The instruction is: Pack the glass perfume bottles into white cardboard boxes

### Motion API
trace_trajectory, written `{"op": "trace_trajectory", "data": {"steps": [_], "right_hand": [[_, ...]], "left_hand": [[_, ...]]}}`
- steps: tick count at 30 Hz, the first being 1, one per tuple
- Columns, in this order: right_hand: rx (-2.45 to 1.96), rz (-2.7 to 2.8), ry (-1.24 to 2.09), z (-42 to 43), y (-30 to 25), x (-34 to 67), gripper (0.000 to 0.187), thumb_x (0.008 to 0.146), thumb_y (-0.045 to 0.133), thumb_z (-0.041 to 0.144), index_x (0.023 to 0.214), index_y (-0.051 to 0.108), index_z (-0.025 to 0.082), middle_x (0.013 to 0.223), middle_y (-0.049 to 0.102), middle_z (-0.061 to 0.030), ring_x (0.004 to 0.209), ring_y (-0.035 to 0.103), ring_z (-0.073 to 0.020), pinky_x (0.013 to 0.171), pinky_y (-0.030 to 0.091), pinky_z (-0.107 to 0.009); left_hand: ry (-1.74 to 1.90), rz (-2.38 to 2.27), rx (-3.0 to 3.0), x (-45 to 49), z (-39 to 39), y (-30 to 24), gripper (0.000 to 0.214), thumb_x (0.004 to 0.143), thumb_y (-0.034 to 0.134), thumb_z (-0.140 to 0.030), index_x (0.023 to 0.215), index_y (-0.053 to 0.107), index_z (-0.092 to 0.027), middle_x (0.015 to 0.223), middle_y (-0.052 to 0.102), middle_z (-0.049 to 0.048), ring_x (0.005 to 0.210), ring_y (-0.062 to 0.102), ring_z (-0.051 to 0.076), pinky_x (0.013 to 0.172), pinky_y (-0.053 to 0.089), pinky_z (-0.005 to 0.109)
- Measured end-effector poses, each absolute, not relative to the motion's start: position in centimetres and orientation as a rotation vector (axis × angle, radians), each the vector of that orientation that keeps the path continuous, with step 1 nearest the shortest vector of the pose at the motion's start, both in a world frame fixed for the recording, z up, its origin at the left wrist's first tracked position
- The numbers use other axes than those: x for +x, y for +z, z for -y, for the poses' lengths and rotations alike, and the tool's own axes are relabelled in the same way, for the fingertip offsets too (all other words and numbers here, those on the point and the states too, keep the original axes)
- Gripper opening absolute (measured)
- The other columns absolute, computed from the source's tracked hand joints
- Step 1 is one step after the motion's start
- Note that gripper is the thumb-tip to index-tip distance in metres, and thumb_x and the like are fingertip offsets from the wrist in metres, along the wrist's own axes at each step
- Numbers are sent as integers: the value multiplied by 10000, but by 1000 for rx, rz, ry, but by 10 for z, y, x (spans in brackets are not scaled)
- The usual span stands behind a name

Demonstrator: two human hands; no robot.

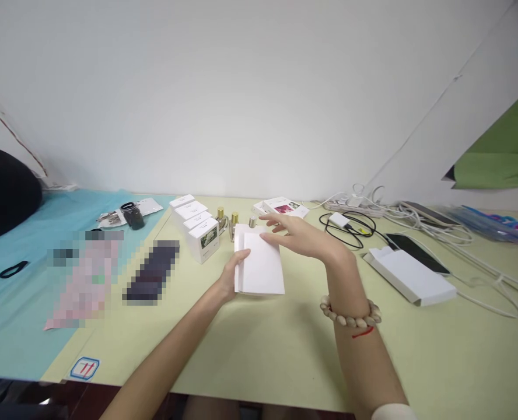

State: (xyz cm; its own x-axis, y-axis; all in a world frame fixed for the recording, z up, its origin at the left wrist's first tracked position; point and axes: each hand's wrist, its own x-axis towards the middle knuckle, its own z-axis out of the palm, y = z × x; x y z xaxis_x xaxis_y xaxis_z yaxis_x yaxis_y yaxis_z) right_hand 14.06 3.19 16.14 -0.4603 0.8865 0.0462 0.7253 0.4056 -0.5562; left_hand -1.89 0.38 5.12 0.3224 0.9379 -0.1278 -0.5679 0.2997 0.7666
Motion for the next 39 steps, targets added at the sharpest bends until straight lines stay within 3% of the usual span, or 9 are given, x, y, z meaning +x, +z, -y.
{"op": "trace_trajectory", "data": {"steps": [6, 13, 20, 24, 27, 29, 33, 36, 39], "right_hand": [[-1335, 2410, 668, -29, 167, 133, 291, 806, 470, 425, 1001, 541, 221, 1059, 581, -47, 886, 554, -189, 676, 436, -290], [-1199, 2535, 679, -31, 167, 127, 334, 838, 408, 449, 933, 604, 195, 1092, 565, -70, 971, 521, -206, 744, 411, -298], [-1138, 2526, 670, -34, 165, 128, 305, 828, 447, 425, 926, 617, 193, 1056, 567, -74, 921, 524, -190, 713, 416, -295], [-1127, 2484, 613, -35, 166, 130, 266, 801, 505, 402, 896, 643, 195, 1010, 580, -72, 887, 532, -187, 675, 421, -286], [-1101, 2439, 560, -34, 167, 130, 250, 789, 537, 351, 974, 640, 219, 1039, 595, -62, 918, 536, -192, 699, 428, -290], [-1084, 2442, 571, -33, 166, 129, 267, 801, 522, 300, 1040, 622, 235, 1061, 612, -47, 940, 544, -190, 728, 431, -290], [-1113, 2481, 588, -32, 163, 126, 271, 814, 488, 270, 1049, 621, 243, 1039, 643, -31, 942, 565, -198, 750, 440, -299], [-1106, 2425, 573, -33, 162, 127, 319, 808, 502, 280, 1119, 565, 252, 1136, 600, -37, 1040, 531, -206, 821, 431, -318], [-1198, 2298, 693, -35, 162, 130, 398, 816, 490, 349, 1198, 459, 240, 1081, 597, -69, 958, 561, -200, 731, 477, -319]], "left_hand": [[1063, -536, 647, -17, -8, 56, 582, 730, 498, -508, 1136, 512, -91, 911, 664, 132, 810, 634, 268, 718, 492, 373], [1066, -539, 655, -17, -8, 57, 651, 750, 430, -597, 1181, 483, -113, 919, 664, 132, 752, 647, 252, 656, 506, 345], [710, -546, 857, -21, -8, 52, 920, 687, 160, -795, 1084, 545, -60, 759, 664, 157, 522, 631, 272, 358, 450, 312], [901, -607, 885, -19, -10, 55, 746, 751, 272, -717, 1100, 538, -113, 836, 655, 134, 616, 640, 246, 419, 496, 313], [1156, -733, 906, -18, -10, 56, 581, 764, 454, -608, 1187, 459, -210, 1007, 621, 104, 813, 622, 229, 482, 519, 269], [1242, -815, 940, -17, -11, 54, 563, 754, 496, -585, 1199, 435, -245, 1022, 611, 87, 827, 610, 213, 469, 503, 235], [1222, -948, 966, -16, -15, 47, 590, 749, 415, -660, 1101, 507, -195, 881, 634, 88, 679, 610, 198, 370, 415, 210], [1217, -1005, 950, -16, -17, 44, 609, 730, 405, -689, 970, 558, -150, 759, 636, 83, 600, 597, 190, 352, 373, 216], [1231, -1016, 903, -16, -18, 44, 601, 705, 443, -693, 869, 577, -130, 666, 616, 69, 552, 579, 175, 360, 353, 218]]}}
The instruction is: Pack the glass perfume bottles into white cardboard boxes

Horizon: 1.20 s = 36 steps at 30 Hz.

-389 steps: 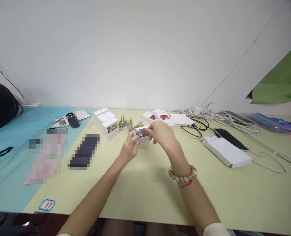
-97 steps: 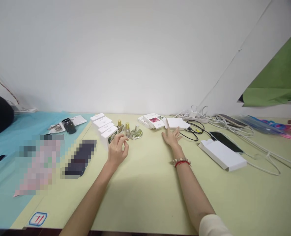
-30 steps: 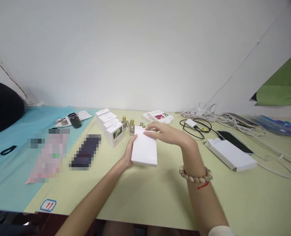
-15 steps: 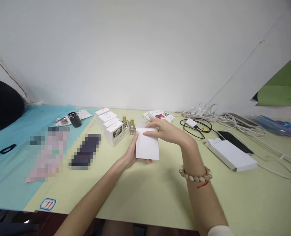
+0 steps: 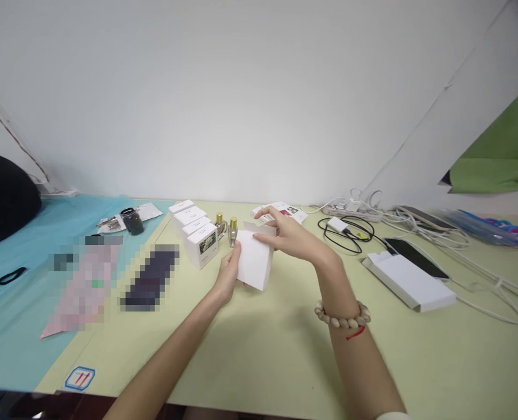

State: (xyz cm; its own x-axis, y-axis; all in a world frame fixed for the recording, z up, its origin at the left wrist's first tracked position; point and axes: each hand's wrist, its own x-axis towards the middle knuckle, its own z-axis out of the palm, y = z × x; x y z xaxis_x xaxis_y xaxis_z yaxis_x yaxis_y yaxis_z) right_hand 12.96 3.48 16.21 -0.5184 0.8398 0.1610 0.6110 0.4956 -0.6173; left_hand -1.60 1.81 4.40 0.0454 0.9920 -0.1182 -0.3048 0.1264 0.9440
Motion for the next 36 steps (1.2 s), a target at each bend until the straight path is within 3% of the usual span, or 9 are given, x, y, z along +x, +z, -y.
{"op": "trace_trajectory", "data": {"steps": [3, 5, 9, 13, 18, 23, 28, 33, 36], "right_hand": [[-1261, 2214, 891, -39, 159, 132, 531, 770, 548, 407, 1247, 369, 260, 1073, 565, -80, 842, 580, -179, 567, 509, -264], [-1248, 2229, 977, -44, 156, 135, 558, 736, 589, 389, 1244, 380, 288, 1145, 518, -80, 845, 577, -178, 514, 515, -237], [-1280, 2206, 1026, -51, 157, 152, 500, 729, 601, 325, 1204, 455, 268, 1165, 503, -79, 879, 573, -184, 505, 529, -212], [-1442, 2022, 891, -54, 161, 188, 488, 704, 626, 312, 1170, 501, 238, 1149, 521, -82, 855, 582, -190, 491, 534, -219], [-1602, 1746, 690, -52, 162, 236, 516, 679, 642, 328, 1170, 514, 229, 1159, 510, -97, 837, 587, -203, 456, 533, -230], [-1564, 1577, 674, -41, 159, 273, 566, 643, 665, 361, 1177, 517, 246, 1164, 517, -95, 824, 595, -206, 456, 546, -246], [-1562, 1430, 605, -32, 150, 303, 571, 633, 664, 381, 1167, 525, 233, 1104, 552, -100, 758, 598, -203, 440, 548, -271], [-1584, 1366, 564, -24, 150, 319, 577, 631, 659, 382, 1167, 519, 219, 1103, 549, -110, 712, 594, -196, 443, 549, -296], [-1557, 1350, 577, -18, 156, 318, 560, 649, 641, 382, 1173, 509, 236, 1061, 568, -96, 710, 596, -191, 473, 556, -308]], "left_hand": [[1237, -984, 875, -16, -17, 44, 598, 705, 456, -683, 864, 587, -122, 669, 613, 68, 559, 575, 163, 377, 356, 212], [1228, -944, 891, -15, -16, 44, 574, 722, 479, -646, 958, 584, -133, 763, 632, 78, 637, 593, 171, 410, 389, 209], [1301, -846, 961, -10, -14, 40, 557, 756, 551, -504, 1238, 416, -260, 1052, 589, 66, 916, 572, 188, 562, 488, 218], [1283, -976, 1150, -2, -11, 29, 558, 786, 514, -470, 1286, 346, -288, 1146, 509, 83, 1020, 508, 202, 623, 512, 252], [1068, -1096, 1830, 7, -6, 13, 356, 825, 475, -331, 1173, 478, -255, 1116, 505, 75, 1003, 496, 185, 691, 479, 270], [975, -1154, 2235, 14, -6, 9, 309, 841, 419, -233, 1141, 482, -271, 1115, 512, 54, 1045, 486, 186, 809, 460, 320], [779, -1150, 2694, 41, -38, 10, 367, 828, 392, -151, 1175, 453, -253, 1196, 502, 78, 1161, 441, 219, 944, 392, 389], [643, -1484, 2686, 92, -107, 30, 628, 757, 327, 10, 1338, 283, -222, 1427, 293, 83, 1343, 210, 219, 1029, 309, 383], [725, -1607, 2590, 113, -143, 41, 626, 727, 363, 13, 1336, 290, -113, 1432, 256, 153, 1362, 120, 252, 1070, 223, 411]]}}
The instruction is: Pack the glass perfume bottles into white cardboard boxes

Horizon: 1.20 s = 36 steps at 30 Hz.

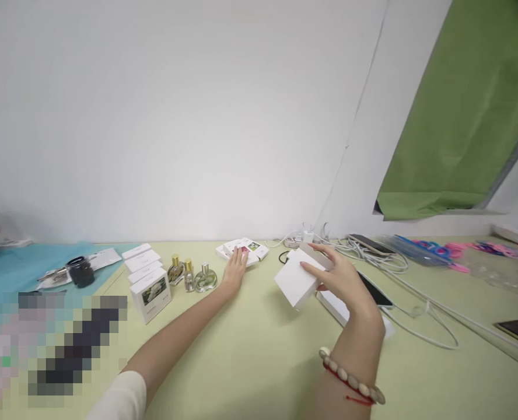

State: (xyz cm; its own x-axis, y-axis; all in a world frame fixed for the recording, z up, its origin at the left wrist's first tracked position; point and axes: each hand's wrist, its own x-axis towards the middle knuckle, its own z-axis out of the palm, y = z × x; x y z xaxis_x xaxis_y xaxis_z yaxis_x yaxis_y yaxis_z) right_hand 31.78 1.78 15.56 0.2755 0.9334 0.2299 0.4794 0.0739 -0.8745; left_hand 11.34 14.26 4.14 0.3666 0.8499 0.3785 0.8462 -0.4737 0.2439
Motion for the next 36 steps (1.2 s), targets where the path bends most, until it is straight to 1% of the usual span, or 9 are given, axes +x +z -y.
{"op": "trace_trajectory", "data": {"steps": [3, 9, 11, 14, 25, 28, 30, 33, 36], "right_hand": [[-1517, 1361, 569, -12, 161, 313, 540, 668, 619, 387, 1179, 502, 259, 1077, 561, -85, 694, 595, -178, 492, 558, -314], [-1519, 1382, 477, -11, 166, 310, 527, 679, 601, 407, 1182, 504, 282, 1068, 576, -83, 592, 588, -159, 474, 529, -317], [-1520, 1378, 395, -11, 169, 307, 520, 682, 602, 411, 1180, 508, 290, 1045, 592, -81, 537, 573, -145, 473, 511, -312], [-1465, 1363, 271, -9, 177, 296, 518, 691, 602, 438, 1180, 514, 295, 1034, 604, -81, 489, 540, -125, 453, 482, -295], [-1166, 1676, 425, -1, 201, 219, 461, 716, 614, 391, 1160, 527, 305, 1120, 579, -63, 869, 591, -215, 549, 498, -266], [-1027, 1817, 561, -6, 198, 195, 400, 722, 620, 342, 1114, 561, 293, 1117, 583, -47, 1028, 541, -229, 597, 511, -247], [-943, 1893, 682, -11, 195, 181, 344, 729, 616, 329, 1067, 590, 271, 1119, 585, -44, 1050, 534, -223, 641, 521, -254], [-869, 1940, 777, -21, 188, 167, 280, 736, 607, 327, 1000, 609, 235, 1097, 595, -52, 1030, 543, -215, 665, 521, -262], [-845, 1942, 794, -31, 182, 160, 251, 738, 603, 332, 959, 592, 215, 1040, 595, -56, 987, 550, -203, 654, 512, -258]], "left_hand": [[807, -1687, 2487, 121, -162, 47, 561, 705, 447, -31, 1261, 391, -79, 1343, 376, 203, 1327, 207, 312, 1027, 268, 448], [1074, -1609, 2364, 109, -150, 75, 262, 829, 363, -148, 979, 575, -180, 1011, 585, 103, 1003, 522, 223, 868, 395, 349], [1240, -1540, 2291, 102, -129, 87, 277, 879, 307, -228, 999, 556, -213, 1009, 576, 75, 956, 527, 198, 832, 400, 315], [1607, -1147, 1845, 88, -89, 96, 223, 853, 422, -358, 893, 585, -212, 912, 588, 49, 851, 529, 184, 752, 404, 268], [1467, -1014, 1248, 24, -31, 60, 351, 788, 506, -477, 647, 501, -156, 620, 473, -25, 598, 421, 102, 558, 307, 200], [1506, -1025, 1279, 11, -26, 56, 335, 798, 485, -489, 713, 520, -167, 663, 507, -17, 645, 467, 121, 595, 342, 210], [1535, -1018, 1313, 5, -23, 53, 302, 821, 459, -476, 903, 519, -192, 775, 559, -1, 740, 518, 144, 663, 382, 229], [1564, -1032, 1390, -2, -20, 44, 411, 853, 417, -449, 1187, 327, -228, 981, 578, 44, 831, 553, 159, 730, 420, 275], [1555, -1092, 1527, -6, -21, 32, 556, 821, 476, -452, 1238, 186, -226, 1075, 553, 85, 801, 563, 164, 715, 448, 312]]}}
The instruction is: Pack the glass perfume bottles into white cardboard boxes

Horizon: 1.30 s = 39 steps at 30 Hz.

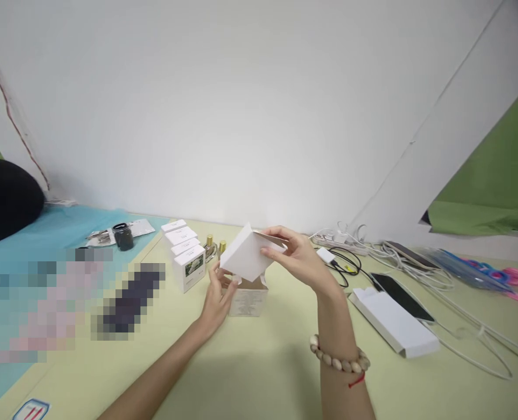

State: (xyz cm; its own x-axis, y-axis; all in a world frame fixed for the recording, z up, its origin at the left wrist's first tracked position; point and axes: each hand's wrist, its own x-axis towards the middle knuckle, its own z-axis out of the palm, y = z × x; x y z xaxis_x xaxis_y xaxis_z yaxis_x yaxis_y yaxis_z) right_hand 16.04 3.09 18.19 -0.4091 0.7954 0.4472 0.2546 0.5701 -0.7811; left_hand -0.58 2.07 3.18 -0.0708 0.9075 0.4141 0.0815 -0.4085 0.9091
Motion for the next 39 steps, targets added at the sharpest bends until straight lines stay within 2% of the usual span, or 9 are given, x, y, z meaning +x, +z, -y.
{"op": "trace_trajectory", "data": {"steps": [4, 7, 12, 18, 21, 26, 29, 32, 39], "right_hand": [[-881, 2040, 839, -39, 174, 160, 241, 745, 584, 348, 941, 581, 207, 1025, 577, -58, 964, 539, -198, 644, 501, -260], [-944, 2073, 826, -41, 171, 162, 248, 757, 559, 351, 960, 569, 208, 1034, 567, -55, 966, 524, -195, 641, 493, -259], [-984, 2047, 735, -41, 171, 168, 248, 751, 568, 338, 964, 559, 212, 1028, 574, -45, 927, 523, -175, 650, 469, -248], [-957, 2048, 827, -42, 170, 173, 255, 710, 611, 323, 931, 581, 200, 1049, 583, -54, 986, 538, -190, 746, 471, -283], [-996, 2081, 809, -44, 169, 177, 264, 684, 639, 336, 903, 602, 193, 1014, 606, -51, 957, 557, -192, 793, 459, -316], [-1016, 2078, 778, -43, 171, 184, 295, 663, 658, 367, 902, 624, 198, 1004, 620, -47, 952, 569, -197, 798, 461, -322], [-1084, 2081, 731, -37, 176, 187, 297, 679, 637, 367, 933, 642, 214, 1037, 619, -51, 950, 563, -216, 685, 486, -297], [-1196, 2112, 639, -30, 181, 187, 268, 705, 607, 348, 936, 672, 229, 1006, 640, -37, 842, 577, -206, 598, 471, -282], [-1207, 2305, 519, -22, 185, 173, 198, 734, 574, 323, 858, 704, 240, 806, 657, -4, 724, 563, -172, 565, 400, -247]], "left_hand": [[1457, -1131, 1661, -6, -25, 21, 700, 723, 621, -427, 1206, 160, -218, 1116, 522, 111, 871, 575, 196, 747, 467, 355], [1494, -993, 1618, -4, -25, 20, 626, 784, 567, -380, 1194, 120, -225, 1156, 498, 130, 971, 562, 193, 812, 459, 365], [1597, -904, 1542, -2, -24, 22, 481, 840, 494, -346, 1160, 149, -248, 1132, 499, 103, 910, 582, 151, 755, 476, 316], [1484, -989, 1739, -13, -30, 22, 299, 861, 447, -366, 1099, 408, -189, 1011, 550, 76, 895, 561, 175, 751, 464, 307], [1381, -1076, 1916, -18, -31, 26, 267, 863, 439, -361, 1051, 508, -185, 1022, 529, 82, 926, 533, 190, 765, 462, 312], [1321, -1090, 2055, -21, -29, 29, 372, 843, 485, -341, 1185, 418, -213, 1092, 498, 94, 996, 513, 201, 786, 467, 321], [1343, -1095, 2022, -21, -30, 23, 422, 799, 555, -352, 1154, 366, -224, 1075, 503, 79, 925, 545, 184, 747, 479, 316], [1405, -1092, 1965, -21, -33, 15, 478, 743, 625, -362, 1077, 308, -236, 1052, 492, 52, 819, 561, 145, 695, 483, 296], [1424, -1123, 1962, -21, -33, 14, 472, 744, 625, -358, 1047, 282, -241, 1047, 475, 49, 826, 553, 140, 683, 471, 283]]}}
